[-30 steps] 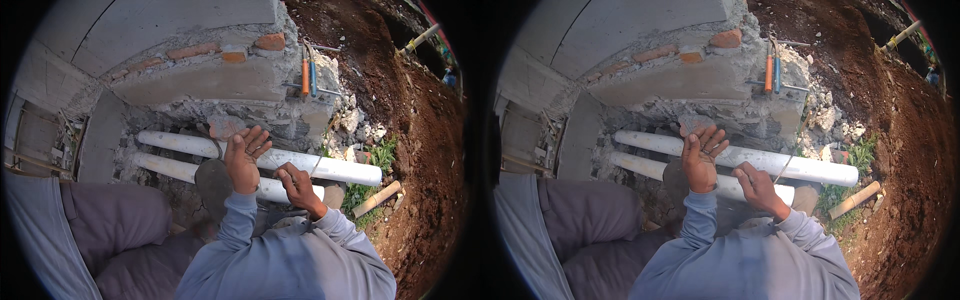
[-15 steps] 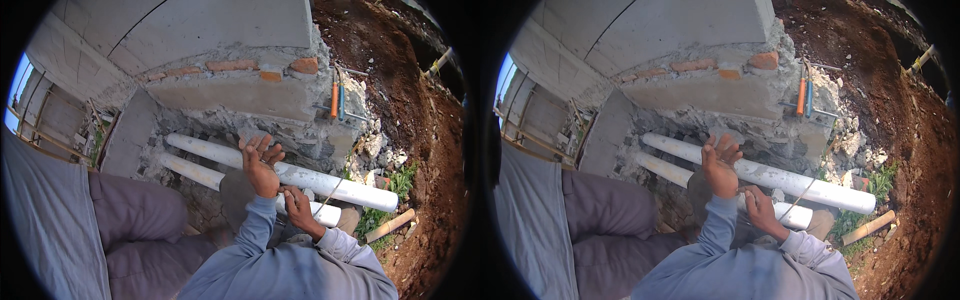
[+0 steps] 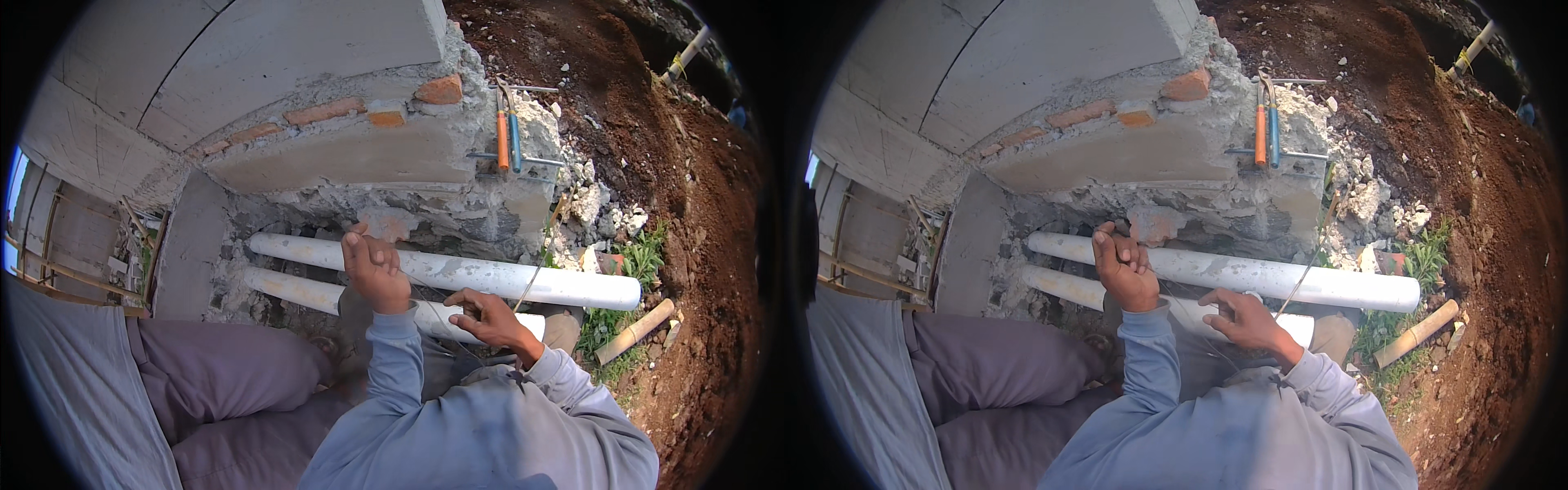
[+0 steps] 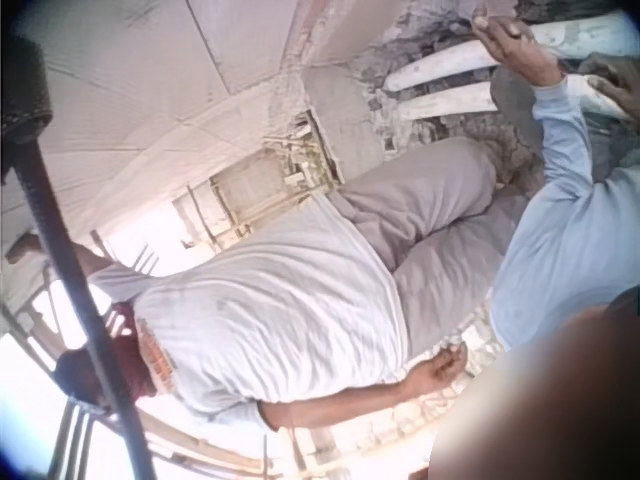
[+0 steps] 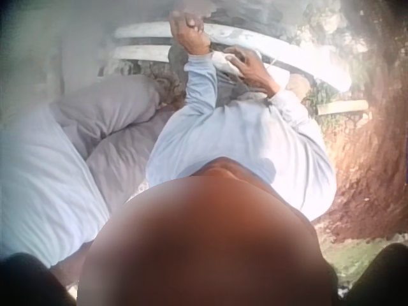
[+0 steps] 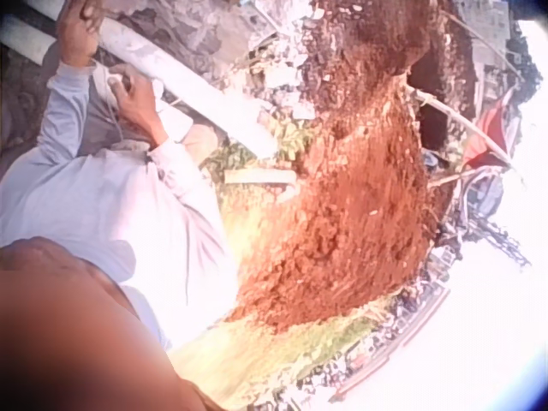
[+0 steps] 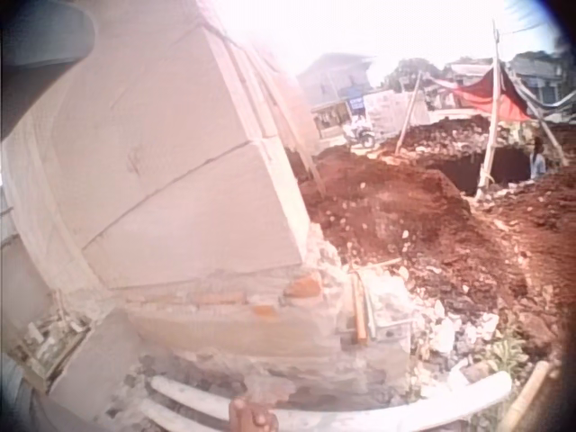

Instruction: The person assembles a rebar cage by tying metal rods together with wire at a construction site. They use pliers to twist and secure the wire around the rebar intersections.

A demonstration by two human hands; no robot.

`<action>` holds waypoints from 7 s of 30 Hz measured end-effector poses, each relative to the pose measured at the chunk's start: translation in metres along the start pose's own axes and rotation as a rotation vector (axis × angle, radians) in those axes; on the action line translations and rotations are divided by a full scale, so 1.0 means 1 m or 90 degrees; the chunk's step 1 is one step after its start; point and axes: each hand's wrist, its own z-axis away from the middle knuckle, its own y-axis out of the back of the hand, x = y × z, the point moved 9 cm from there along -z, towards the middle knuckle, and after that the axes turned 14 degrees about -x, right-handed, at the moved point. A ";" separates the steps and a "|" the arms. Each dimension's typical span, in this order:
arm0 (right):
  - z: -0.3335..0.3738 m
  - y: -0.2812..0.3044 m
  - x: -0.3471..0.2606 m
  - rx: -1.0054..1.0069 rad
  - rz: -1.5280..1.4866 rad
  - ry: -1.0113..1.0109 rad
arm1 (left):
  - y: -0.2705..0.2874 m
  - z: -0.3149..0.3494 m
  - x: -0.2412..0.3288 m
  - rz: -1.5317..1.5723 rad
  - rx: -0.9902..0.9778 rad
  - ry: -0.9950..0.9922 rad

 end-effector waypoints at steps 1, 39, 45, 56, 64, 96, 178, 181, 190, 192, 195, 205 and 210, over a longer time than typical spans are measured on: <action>0.007 0.012 0.010 -0.024 0.048 -0.066 | 0.004 -0.006 0.013 0.028 0.005 -0.037; 0.071 -0.044 0.028 -0.334 -0.577 -0.023 | -0.007 -0.085 0.077 0.447 -0.332 -0.069; 0.074 -0.034 0.008 -0.267 -0.423 -0.047 | 0.011 -0.090 0.080 0.443 -0.318 -0.069; 0.062 0.007 0.023 -0.067 0.079 -0.107 | -0.020 -0.047 0.039 -0.013 -0.115 -0.086; 0.066 -0.023 0.006 -0.107 -0.212 -0.035 | 0.003 -0.055 0.028 0.237 -0.136 0.015; -0.010 -0.009 -0.004 0.156 0.095 0.169 | -0.023 0.062 -0.045 0.043 -0.079 0.178; 0.057 -0.073 0.019 -0.551 -0.841 0.039 | -0.012 -0.017 -0.034 0.320 -0.083 0.236; 0.049 -0.051 0.043 -0.275 -0.353 -0.054 | 0.005 -0.011 -0.020 0.217 -0.053 0.135; 0.032 -0.001 -0.003 0.096 0.248 -0.005 | 0.002 0.029 -0.044 0.115 0.067 0.112; 0.035 -0.010 0.014 -0.012 0.162 -0.040 | 0.011 0.014 -0.041 0.124 0.035 0.148; 0.055 -0.006 0.023 -0.088 -0.070 -0.008 | 0.034 -0.008 -0.031 0.228 0.014 0.157; 0.065 0.019 0.030 0.179 0.104 0.034 | 0.015 -0.009 -0.022 0.104 -0.058 0.121; 0.083 -0.019 0.023 -0.158 -0.297 -0.047 | 0.047 -0.023 -0.025 0.239 -0.153 0.155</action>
